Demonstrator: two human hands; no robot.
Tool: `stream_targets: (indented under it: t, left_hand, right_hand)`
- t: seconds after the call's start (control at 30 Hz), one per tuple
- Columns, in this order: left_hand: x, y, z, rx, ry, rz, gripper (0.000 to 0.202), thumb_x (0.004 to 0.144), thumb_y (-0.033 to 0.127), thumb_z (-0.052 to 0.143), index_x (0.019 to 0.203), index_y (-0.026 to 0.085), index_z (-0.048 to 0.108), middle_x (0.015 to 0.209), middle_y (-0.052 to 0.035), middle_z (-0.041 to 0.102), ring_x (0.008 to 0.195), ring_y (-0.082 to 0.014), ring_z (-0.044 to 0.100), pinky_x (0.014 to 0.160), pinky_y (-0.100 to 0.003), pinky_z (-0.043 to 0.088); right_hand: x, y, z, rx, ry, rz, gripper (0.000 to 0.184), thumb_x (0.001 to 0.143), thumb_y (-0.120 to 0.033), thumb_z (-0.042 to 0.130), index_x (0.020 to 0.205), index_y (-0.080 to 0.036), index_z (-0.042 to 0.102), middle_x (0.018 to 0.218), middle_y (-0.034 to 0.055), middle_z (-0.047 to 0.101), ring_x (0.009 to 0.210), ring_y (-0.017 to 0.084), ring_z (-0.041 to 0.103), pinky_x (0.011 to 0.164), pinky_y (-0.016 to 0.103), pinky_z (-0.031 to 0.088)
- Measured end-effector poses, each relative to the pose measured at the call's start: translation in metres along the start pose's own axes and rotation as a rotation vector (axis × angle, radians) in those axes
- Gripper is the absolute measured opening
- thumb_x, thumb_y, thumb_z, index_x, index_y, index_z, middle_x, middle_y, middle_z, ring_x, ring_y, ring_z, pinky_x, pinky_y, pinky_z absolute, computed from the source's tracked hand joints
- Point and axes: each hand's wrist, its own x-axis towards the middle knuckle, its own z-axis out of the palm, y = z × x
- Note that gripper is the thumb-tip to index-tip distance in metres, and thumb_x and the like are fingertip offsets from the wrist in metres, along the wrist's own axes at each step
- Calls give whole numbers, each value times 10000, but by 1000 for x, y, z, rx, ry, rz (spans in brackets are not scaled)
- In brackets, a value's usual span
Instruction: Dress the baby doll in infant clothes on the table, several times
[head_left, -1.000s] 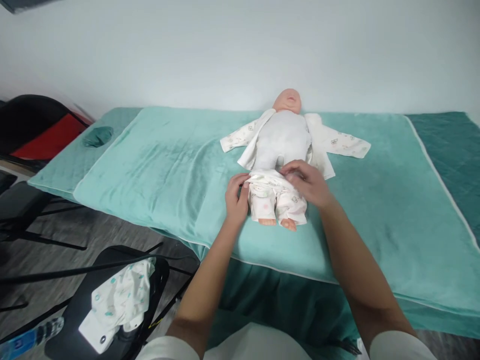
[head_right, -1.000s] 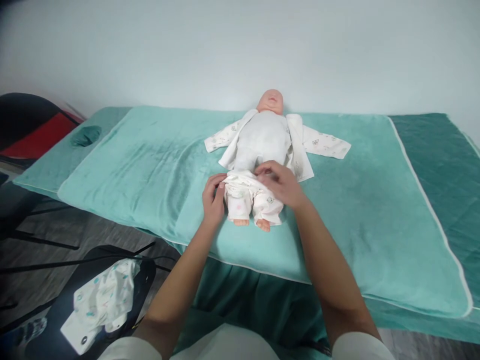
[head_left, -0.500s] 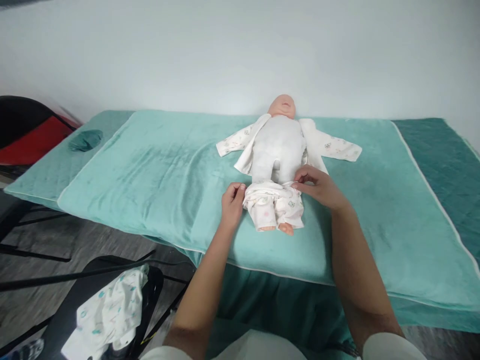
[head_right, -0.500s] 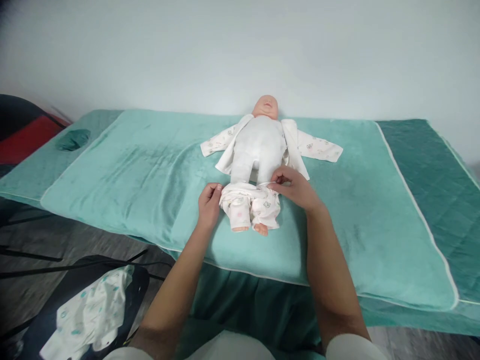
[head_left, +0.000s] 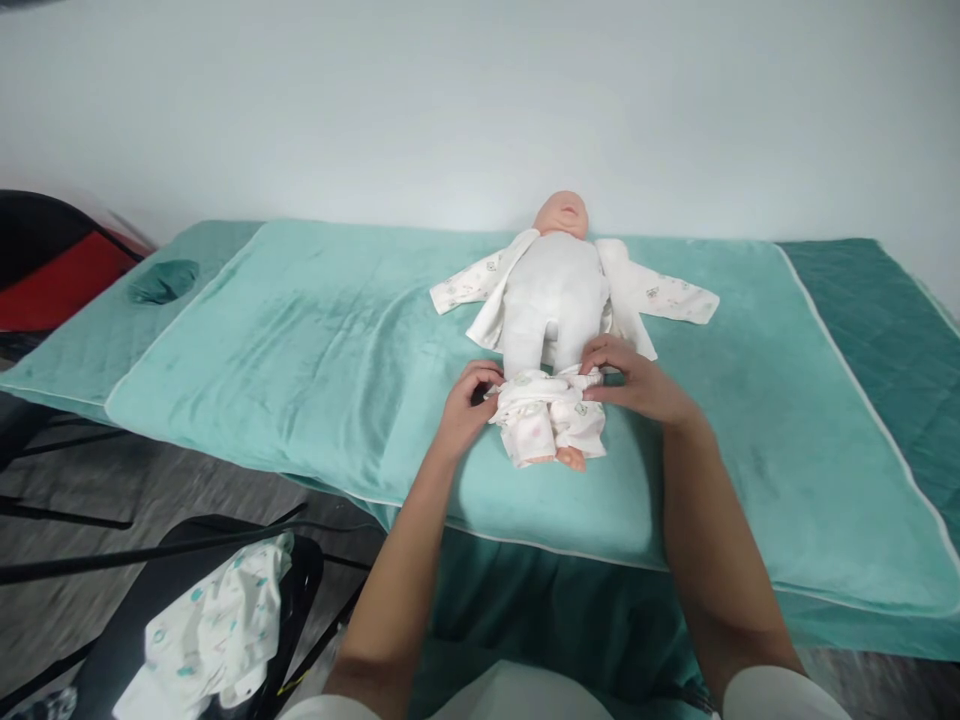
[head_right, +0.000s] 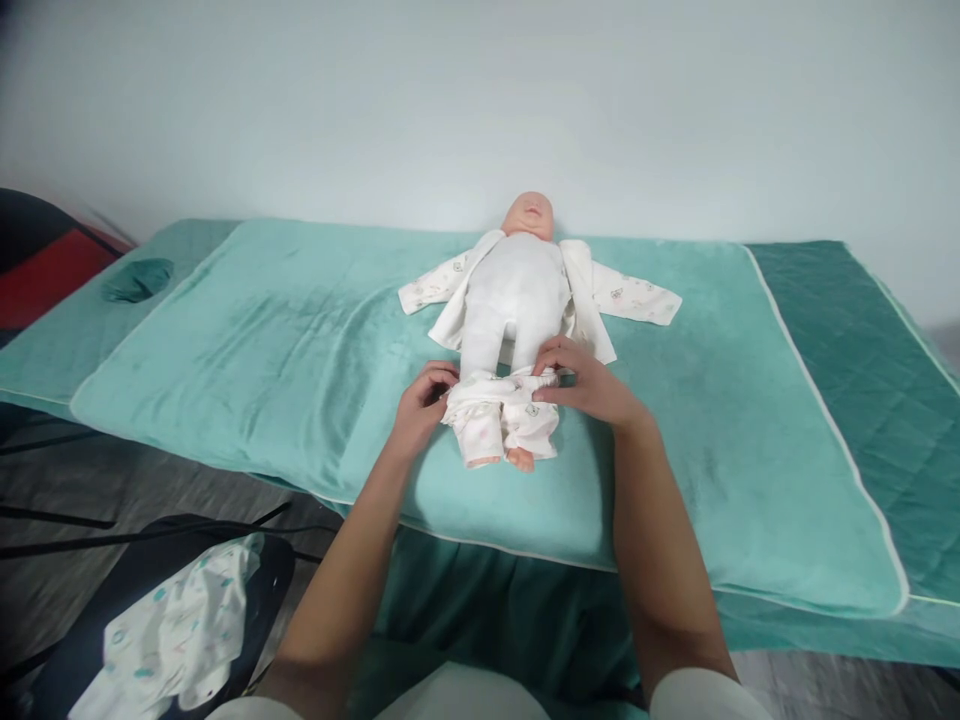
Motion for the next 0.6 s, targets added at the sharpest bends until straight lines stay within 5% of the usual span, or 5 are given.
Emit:
stream_targets:
  t: [0.3,0.43,0.6]
  left_hand:
    - [-1,-1,-4,-91,-82,-93,192,749,239,733,936,210,701,1000,-55,649,947,-183,620,885,-320,504]
    - [-2,1,-2,-41,-73,-96,134,776,215,706,910,206,704,914,-23,630,867,-154,595,812,-283,481]
    - [-2,-2,6,75,85,-86,146,873,330,676,821,196,656,839,-12,596,742,-127,544,685,-257,450]
  right_hand:
    - [3,4,5,27,67,-45,263,881,-411,713,795,-239,533,1068,61,599,985,226,588,835,375,484]
    - [7,9,15,-65,278,-86,242,878,-384,707,795,-247,524,1136,74,602,1115,252,591,1005,451,464]
    - [13,15,23,-218,549,-93,206,892,-366,665,819,-258,506,1274,105,626,1242,275,577,1098,506,427]
